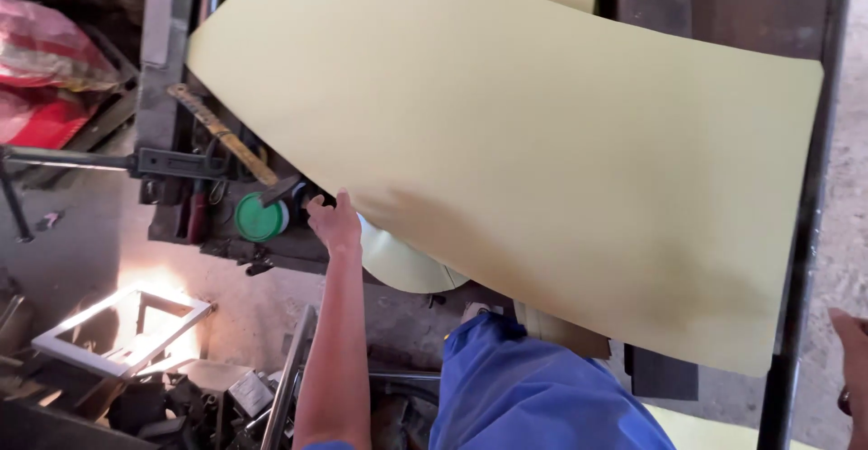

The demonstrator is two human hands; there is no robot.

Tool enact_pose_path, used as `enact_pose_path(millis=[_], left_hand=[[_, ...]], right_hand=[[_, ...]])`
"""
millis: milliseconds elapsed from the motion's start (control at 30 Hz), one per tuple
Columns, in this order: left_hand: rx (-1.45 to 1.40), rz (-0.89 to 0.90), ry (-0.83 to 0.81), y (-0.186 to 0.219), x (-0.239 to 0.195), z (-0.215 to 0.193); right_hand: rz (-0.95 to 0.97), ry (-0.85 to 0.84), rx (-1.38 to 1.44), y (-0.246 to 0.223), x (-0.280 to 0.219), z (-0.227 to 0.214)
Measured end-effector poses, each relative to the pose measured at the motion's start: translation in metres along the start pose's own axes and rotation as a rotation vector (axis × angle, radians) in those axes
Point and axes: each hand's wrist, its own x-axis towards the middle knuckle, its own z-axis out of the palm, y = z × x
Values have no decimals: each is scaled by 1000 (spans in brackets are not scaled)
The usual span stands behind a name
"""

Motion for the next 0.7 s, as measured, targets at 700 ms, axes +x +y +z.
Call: enact_pose_path(millis=[700], left_hand=[[-1156,-334,-375,91,11,-111]], right_hand=[[179,-191,480,-18,5,48]])
